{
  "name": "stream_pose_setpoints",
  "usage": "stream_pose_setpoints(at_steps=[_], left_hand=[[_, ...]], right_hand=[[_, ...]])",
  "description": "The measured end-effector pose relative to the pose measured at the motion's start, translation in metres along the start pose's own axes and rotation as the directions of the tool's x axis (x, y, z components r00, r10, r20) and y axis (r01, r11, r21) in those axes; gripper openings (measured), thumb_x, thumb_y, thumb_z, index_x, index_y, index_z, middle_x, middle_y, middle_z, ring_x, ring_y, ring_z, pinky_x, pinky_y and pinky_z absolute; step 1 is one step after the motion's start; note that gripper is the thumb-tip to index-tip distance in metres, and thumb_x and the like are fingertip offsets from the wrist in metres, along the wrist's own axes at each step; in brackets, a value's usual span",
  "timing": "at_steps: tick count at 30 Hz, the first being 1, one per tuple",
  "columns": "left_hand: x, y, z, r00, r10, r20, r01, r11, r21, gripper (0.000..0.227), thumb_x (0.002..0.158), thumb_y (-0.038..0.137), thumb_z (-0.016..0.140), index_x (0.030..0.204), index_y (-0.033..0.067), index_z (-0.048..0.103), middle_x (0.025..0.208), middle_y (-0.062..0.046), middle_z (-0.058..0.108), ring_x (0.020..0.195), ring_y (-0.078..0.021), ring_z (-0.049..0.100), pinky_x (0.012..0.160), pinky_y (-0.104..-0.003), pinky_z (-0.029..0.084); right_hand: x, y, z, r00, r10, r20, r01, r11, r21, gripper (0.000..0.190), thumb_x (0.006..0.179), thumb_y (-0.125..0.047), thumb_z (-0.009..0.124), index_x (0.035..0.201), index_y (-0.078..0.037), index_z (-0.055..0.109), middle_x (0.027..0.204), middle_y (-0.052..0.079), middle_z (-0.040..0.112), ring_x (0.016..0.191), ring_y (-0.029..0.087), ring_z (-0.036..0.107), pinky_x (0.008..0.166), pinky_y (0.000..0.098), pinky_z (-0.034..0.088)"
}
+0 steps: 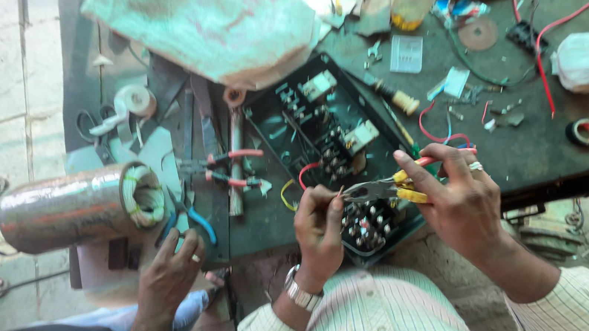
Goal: The person strips wire ends with pliers and uses a screwdriver to connect wires to terminals inside an open electrical box. They tighten screws to secure the connections.
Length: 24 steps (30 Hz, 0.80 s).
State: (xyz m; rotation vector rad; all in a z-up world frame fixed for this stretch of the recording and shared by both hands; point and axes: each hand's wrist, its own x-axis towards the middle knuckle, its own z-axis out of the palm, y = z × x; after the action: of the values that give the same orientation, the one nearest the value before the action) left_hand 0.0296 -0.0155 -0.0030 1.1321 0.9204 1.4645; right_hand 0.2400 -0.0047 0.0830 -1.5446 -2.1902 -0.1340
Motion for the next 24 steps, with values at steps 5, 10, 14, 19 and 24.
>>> stream_pose_setpoints(at_steps=[5,10,14,19,24], left_hand=[[0.002,-0.008,-0.008,0.985,-0.117,-0.126,0.124,0.991,0.046,0.009,0.101,0.008,0.064,0.1,-0.0005,0.061,0.087,0.003,0.059,0.079,-0.0023,0.049,0.069,-0.019,0.041],[-0.002,-0.013,-0.006,0.954,-0.179,-0.242,0.203,0.976,0.082,0.012,0.094,0.008,0.072,0.096,-0.0021,0.066,0.077,0.004,0.053,0.066,-0.002,0.04,0.057,-0.02,0.034],[-0.005,-0.014,-0.003,0.963,-0.151,-0.225,0.166,0.985,0.053,0.013,0.093,0.008,0.071,0.099,-0.0023,0.065,0.08,0.004,0.054,0.068,-0.0013,0.041,0.058,-0.019,0.035],[-0.002,-0.011,0.001,0.984,-0.063,-0.165,0.075,0.995,0.066,0.016,0.099,0.012,0.062,0.103,-0.0031,0.065,0.093,0.0,0.065,0.084,-0.0048,0.056,0.075,-0.022,0.046],[0.003,-0.007,0.0,0.98,-0.17,-0.106,0.182,0.975,0.127,0.016,0.099,0.014,0.065,0.098,-0.0022,0.067,0.086,-0.001,0.064,0.079,-0.0061,0.056,0.069,-0.023,0.045]], right_hand=[[0.006,0.031,0.01,0.992,0.074,0.104,-0.092,0.978,0.189,0.068,0.066,-0.008,0.08,0.132,-0.02,0.067,0.109,0.009,0.063,0.093,0.029,0.065,0.077,0.0419,0.053],[-0.01,0.06,0.045,0.876,0.132,0.463,-0.423,0.67,0.61,0.022,0.1,-0.022,0.065,0.117,-0.009,0.069,0.086,0.007,0.069,0.077,0.016,0.065,0.069,0.032,0.054],[-0.022,0.083,0.067,0.546,-0.077,0.834,-0.837,-0.086,0.54,0.036,0.104,-0.028,0.054,0.117,0.003,0.066,0.082,0.01,0.069,0.05,0.009,0.054,0.046,0.0249,0.042],[-0.022,0.087,0.067,0.552,-0.102,0.828,-0.833,-0.011,0.554,0.037,0.099,-0.027,0.052,0.125,-0.003,0.064,0.082,0.008,0.071,0.05,0.009,0.057,0.046,0.0243,0.046],[-0.024,0.074,0.054,0.563,-0.063,0.824,-0.818,0.098,0.567,0.037,0.1,-0.021,0.056,0.133,-0.007,0.067,0.079,0.005,0.065,0.054,0.007,0.051,0.05,0.0223,0.042]])
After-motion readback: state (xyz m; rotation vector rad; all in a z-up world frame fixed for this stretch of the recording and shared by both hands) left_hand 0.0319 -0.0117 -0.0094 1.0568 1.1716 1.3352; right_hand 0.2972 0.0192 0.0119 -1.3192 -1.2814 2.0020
